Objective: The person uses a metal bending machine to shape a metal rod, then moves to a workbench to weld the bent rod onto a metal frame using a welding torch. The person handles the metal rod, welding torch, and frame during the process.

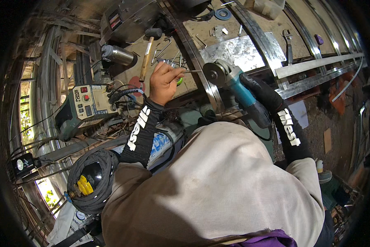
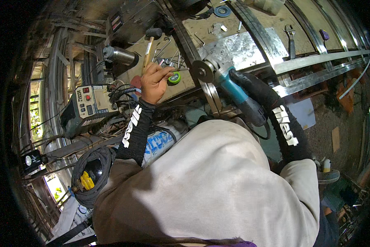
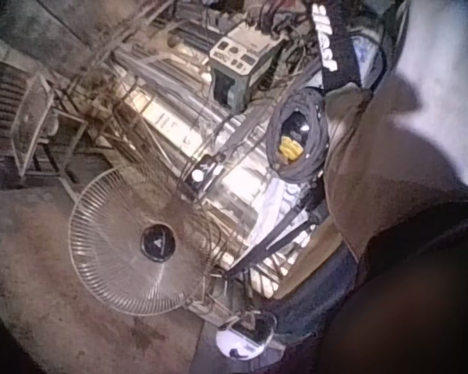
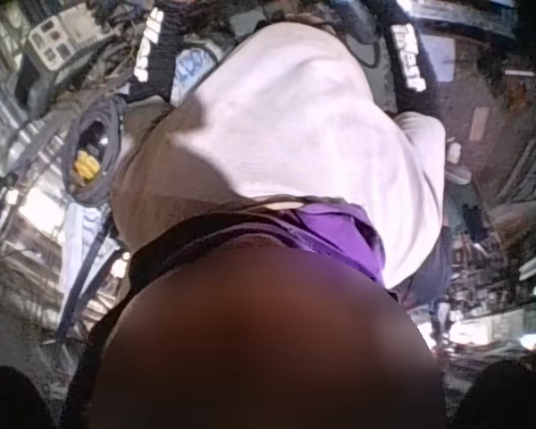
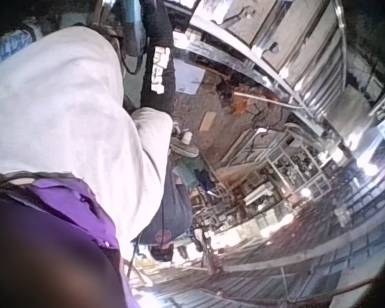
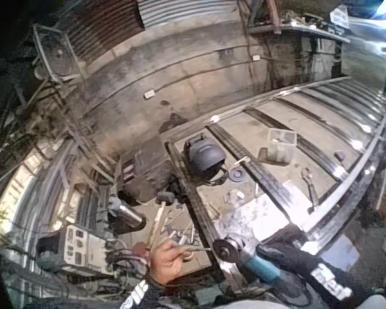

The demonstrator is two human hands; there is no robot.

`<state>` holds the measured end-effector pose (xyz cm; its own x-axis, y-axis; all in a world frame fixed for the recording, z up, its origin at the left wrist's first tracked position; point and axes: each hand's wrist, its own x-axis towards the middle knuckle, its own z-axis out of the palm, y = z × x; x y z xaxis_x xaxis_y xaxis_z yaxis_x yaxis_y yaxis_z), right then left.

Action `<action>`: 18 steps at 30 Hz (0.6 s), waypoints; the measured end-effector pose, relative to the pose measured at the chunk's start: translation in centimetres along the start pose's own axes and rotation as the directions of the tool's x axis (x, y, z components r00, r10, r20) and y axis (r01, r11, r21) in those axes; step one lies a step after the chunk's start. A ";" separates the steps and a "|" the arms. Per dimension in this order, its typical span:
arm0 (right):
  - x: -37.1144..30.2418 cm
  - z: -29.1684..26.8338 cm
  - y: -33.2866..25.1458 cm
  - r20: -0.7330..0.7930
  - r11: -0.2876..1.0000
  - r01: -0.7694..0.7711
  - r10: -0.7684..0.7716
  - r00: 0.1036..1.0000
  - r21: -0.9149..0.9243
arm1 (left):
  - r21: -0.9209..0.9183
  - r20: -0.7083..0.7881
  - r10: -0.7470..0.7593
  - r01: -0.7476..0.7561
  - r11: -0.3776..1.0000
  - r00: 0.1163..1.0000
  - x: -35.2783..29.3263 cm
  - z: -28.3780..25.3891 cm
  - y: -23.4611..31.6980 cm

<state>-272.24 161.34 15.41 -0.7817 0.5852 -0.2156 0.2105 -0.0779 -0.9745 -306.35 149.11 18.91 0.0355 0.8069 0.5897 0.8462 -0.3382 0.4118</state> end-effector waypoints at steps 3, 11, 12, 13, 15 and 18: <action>0.2 -0.1 -1.6 0.177 0.899 -0.326 0.284 0.942 0.293 | 0.006 -0.001 0.135 -0.135 0.991 0.991 0.7 -0.4 -0.4; 1.0 1.3 -4.1 0.015 0.998 -0.066 0.066 0.998 0.001 | 0.082 0.097 0.170 -0.178 0.981 0.981 0.1 -1.5 -1.0; 0.7 1.7 -4.2 -0.006 0.995 -0.022 0.023 1.000 0.097 | 0.070 0.103 0.164 -0.172 0.983 0.981 -0.1 -1.5 -0.9; 0.9 1.7 -4.4 -0.002 0.995 0.001 -0.001 1.000 0.104 | 0.080 0.114 0.148 -0.157 0.984 0.982 -0.4 -1.4 -0.9; 0.9 1.7 -4.8 -0.035 0.946 0.216 -0.231 0.972 -0.240 | 0.077 0.126 0.110 -0.120 0.990 0.986 -0.9 -0.7 -0.7; 0.8 1.6 -5.2 0.006 0.737 0.301 -0.374 0.927 -0.606 | -0.028 0.048 -0.019 0.020 0.999 0.999 -1.9 0.7 -0.5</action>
<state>-274.94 160.92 20.24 -0.8073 0.5668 0.1643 0.2752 0.6077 -0.7449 -306.48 148.05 17.09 0.0445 0.8353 0.5480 0.8318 -0.3348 0.4428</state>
